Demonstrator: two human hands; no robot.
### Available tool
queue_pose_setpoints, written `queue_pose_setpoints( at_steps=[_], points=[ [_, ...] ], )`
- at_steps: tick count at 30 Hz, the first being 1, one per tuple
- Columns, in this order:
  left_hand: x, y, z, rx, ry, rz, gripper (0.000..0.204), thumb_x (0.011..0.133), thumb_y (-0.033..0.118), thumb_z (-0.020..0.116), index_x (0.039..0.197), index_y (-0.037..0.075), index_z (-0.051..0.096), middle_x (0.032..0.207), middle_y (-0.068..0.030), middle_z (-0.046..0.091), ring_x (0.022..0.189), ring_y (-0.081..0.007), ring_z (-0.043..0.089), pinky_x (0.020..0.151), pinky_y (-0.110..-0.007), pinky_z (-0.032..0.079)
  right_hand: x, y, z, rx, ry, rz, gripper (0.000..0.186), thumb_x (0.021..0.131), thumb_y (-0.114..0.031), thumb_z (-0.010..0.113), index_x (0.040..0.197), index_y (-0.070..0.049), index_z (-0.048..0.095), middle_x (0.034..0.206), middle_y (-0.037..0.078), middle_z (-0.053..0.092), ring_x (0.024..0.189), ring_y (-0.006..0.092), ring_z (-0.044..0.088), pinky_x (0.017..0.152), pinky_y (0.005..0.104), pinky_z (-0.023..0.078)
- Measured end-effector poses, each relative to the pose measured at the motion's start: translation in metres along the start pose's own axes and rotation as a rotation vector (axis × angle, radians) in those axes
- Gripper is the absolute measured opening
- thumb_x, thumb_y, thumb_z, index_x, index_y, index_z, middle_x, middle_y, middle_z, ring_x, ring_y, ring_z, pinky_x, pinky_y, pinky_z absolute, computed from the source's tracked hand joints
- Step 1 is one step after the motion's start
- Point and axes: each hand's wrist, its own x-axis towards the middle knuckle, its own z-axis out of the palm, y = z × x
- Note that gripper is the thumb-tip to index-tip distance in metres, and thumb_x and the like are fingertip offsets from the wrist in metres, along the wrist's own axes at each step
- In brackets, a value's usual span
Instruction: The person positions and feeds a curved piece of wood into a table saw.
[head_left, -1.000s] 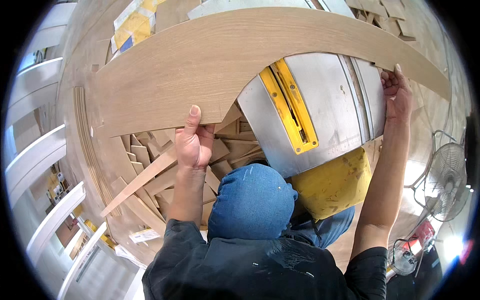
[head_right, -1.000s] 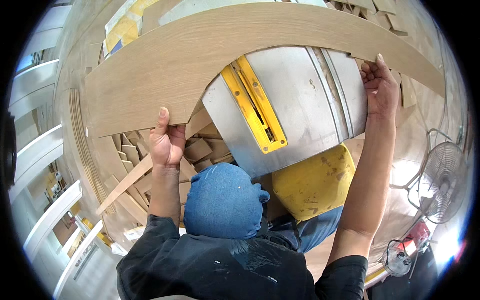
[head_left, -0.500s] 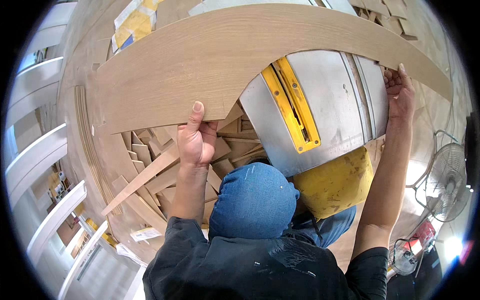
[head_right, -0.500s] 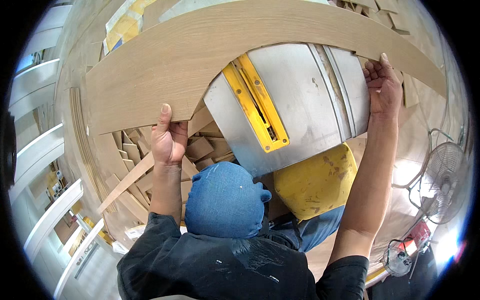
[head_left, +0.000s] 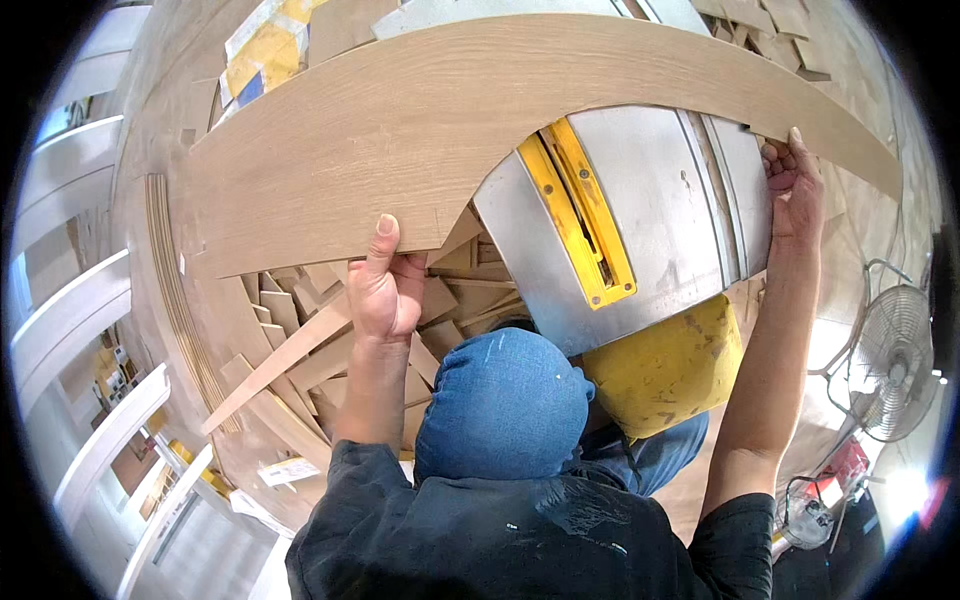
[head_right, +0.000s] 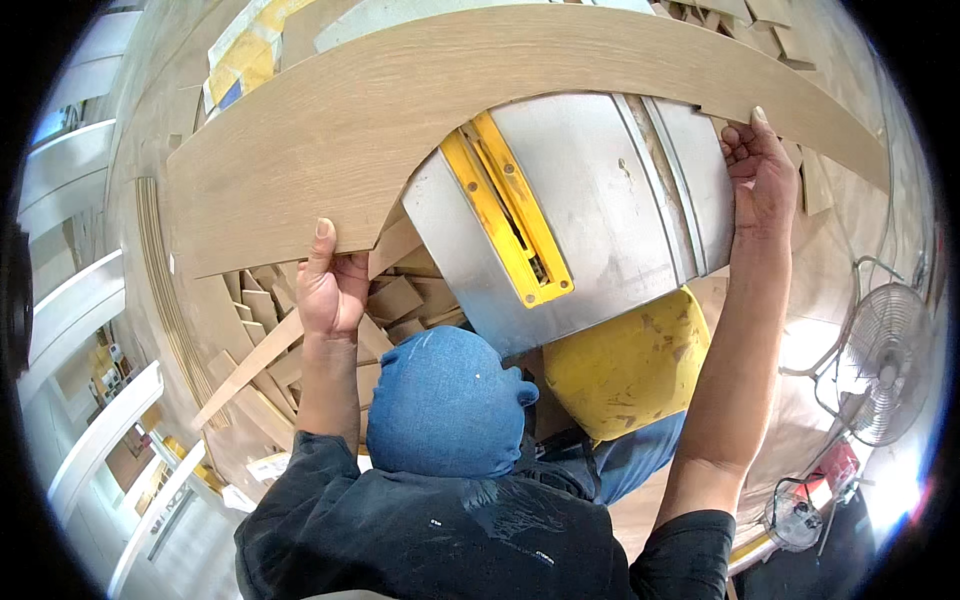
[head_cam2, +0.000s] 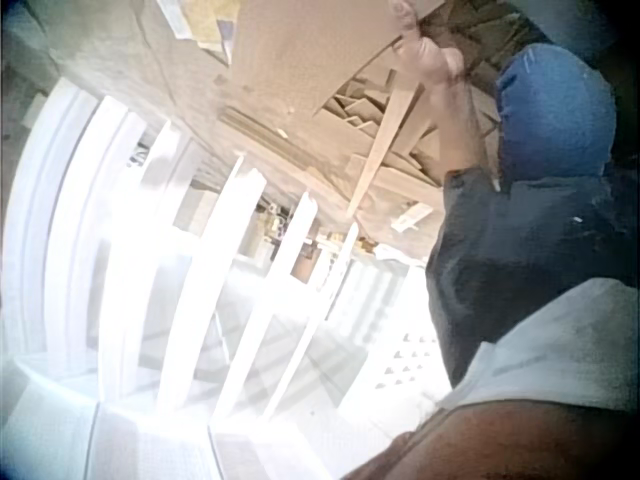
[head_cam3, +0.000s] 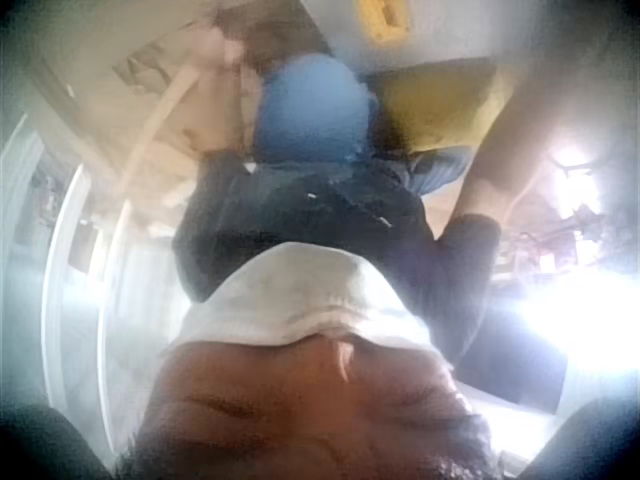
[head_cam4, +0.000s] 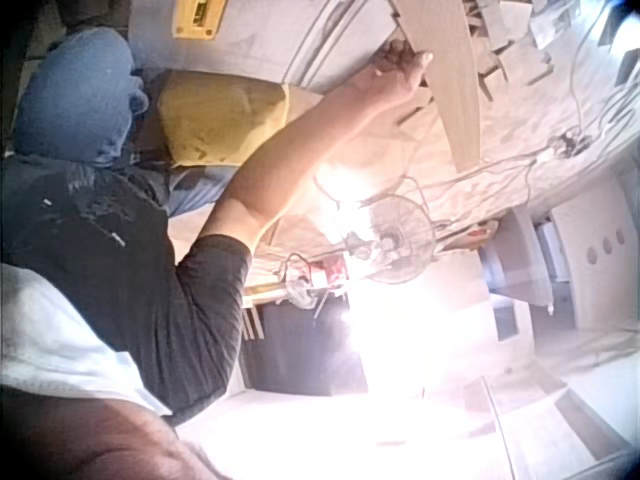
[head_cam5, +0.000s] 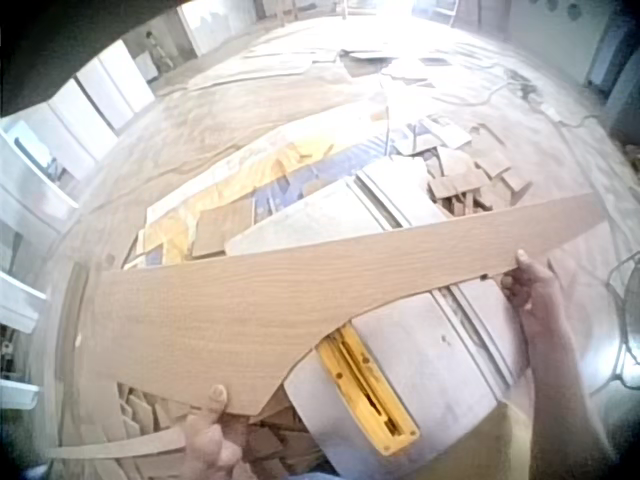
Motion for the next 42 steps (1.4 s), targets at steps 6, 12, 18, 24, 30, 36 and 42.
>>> queue_pose_setpoints(
  at_steps=[6, 12, 18, 24, 30, 36, 42],
  points=[
    [-0.005, 0.001, 0.002, 0.023, 0.040, 0.008, 0.039, 0.097, 0.015, 0.071, 0.132, 0.004, 0.055, 0.129, -0.0108, 0.064, 0.115, -0.0240, 0.065, 0.100, -0.041, 0.059, 0.003, 0.000, -0.006, -0.034, -0.040, 0.027, 0.020, 0.096, -0.022, 0.073, 0.099, -0.003, 0.067, 0.084, 0.006, 0.068, 0.078, 0.0138, 0.064, 0.074, 0.0266, 0.054],
    [-0.004, 0.002, -0.008, 0.003, -0.004, -0.002, 0.042, 0.099, 0.011, 0.067, 0.137, 0.003, 0.051, 0.134, -0.0129, 0.061, 0.124, -0.0255, 0.061, 0.109, -0.042, 0.054, 0.004, 0.001, -0.004, -0.062, -0.030, 0.021, 0.022, 0.096, -0.023, 0.073, 0.098, -0.002, 0.068, 0.084, 0.006, 0.068, 0.078, 0.0128, 0.064, 0.075, 0.0266, 0.053],
    [-0.007, 0.003, -0.008, -0.010, 0.025, 0.013, 0.039, 0.097, 0.013, 0.070, 0.132, 0.004, 0.056, 0.129, -0.0107, 0.064, 0.114, -0.0248, 0.067, 0.098, -0.042, 0.061, -0.001, 0.000, 0.004, -0.116, -0.032, 0.005, 0.024, 0.097, -0.025, 0.069, 0.097, -0.001, 0.070, 0.084, 0.006, 0.070, 0.075, 0.0119, 0.062, 0.071, 0.0241, 0.050],
    [-0.008, 0.005, -0.011, -0.003, 0.035, 0.020, 0.041, 0.096, 0.013, 0.071, 0.133, 0.004, 0.055, 0.129, -0.0105, 0.064, 0.113, -0.0246, 0.067, 0.098, -0.042, 0.061, -0.001, 0.001, 0.005, -0.062, -0.045, 0.028, 0.022, 0.096, -0.023, 0.070, 0.096, -0.002, 0.071, 0.084, 0.008, 0.071, 0.072, 0.0123, 0.063, 0.072, 0.0243, 0.051],
    [-0.006, 0.004, -0.015, -0.013, 0.036, 0.016, 0.042, 0.096, 0.012, 0.071, 0.134, 0.004, 0.054, 0.129, -0.0118, 0.064, 0.116, -0.0259, 0.065, 0.100, -0.043, 0.059, -0.001, 0.001, 0.003, -0.061, -0.094, 0.031, 0.020, 0.096, -0.023, 0.071, 0.097, -0.002, 0.071, 0.085, 0.008, 0.072, 0.075, 0.0123, 0.063, 0.074, 0.0250, 0.052],
    [-0.003, 0.008, -0.019, -0.014, 0.024, 0.049, 0.041, 0.097, 0.012, 0.070, 0.134, 0.003, 0.054, 0.129, -0.0126, 0.064, 0.118, -0.0266, 0.065, 0.102, -0.045, 0.058, 0.000, -0.002, 0.002, -0.084, -0.105, 0.053, 0.018, 0.094, -0.021, 0.072, 0.097, -0.003, 0.071, 0.086, 0.006, 0.071, 0.075, 0.0111, 0.061, 0.073, 0.0238, 0.051],
    [-0.003, 0.016, -0.037, -0.040, 0.000, 0.031, 0.041, 0.098, 0.012, 0.068, 0.136, 0.003, 0.053, 0.135, -0.0130, 0.062, 0.122, -0.0262, 0.062, 0.106, -0.046, 0.055, 0.006, 0.001, 0.000, -0.121, -0.077, 0.068, 0.017, 0.092, -0.021, 0.075, 0.097, -0.005, 0.070, 0.084, 0.004, 0.070, 0.072, 0.0090, 0.060, 0.072, 0.0216, 0.052]
  ],
)
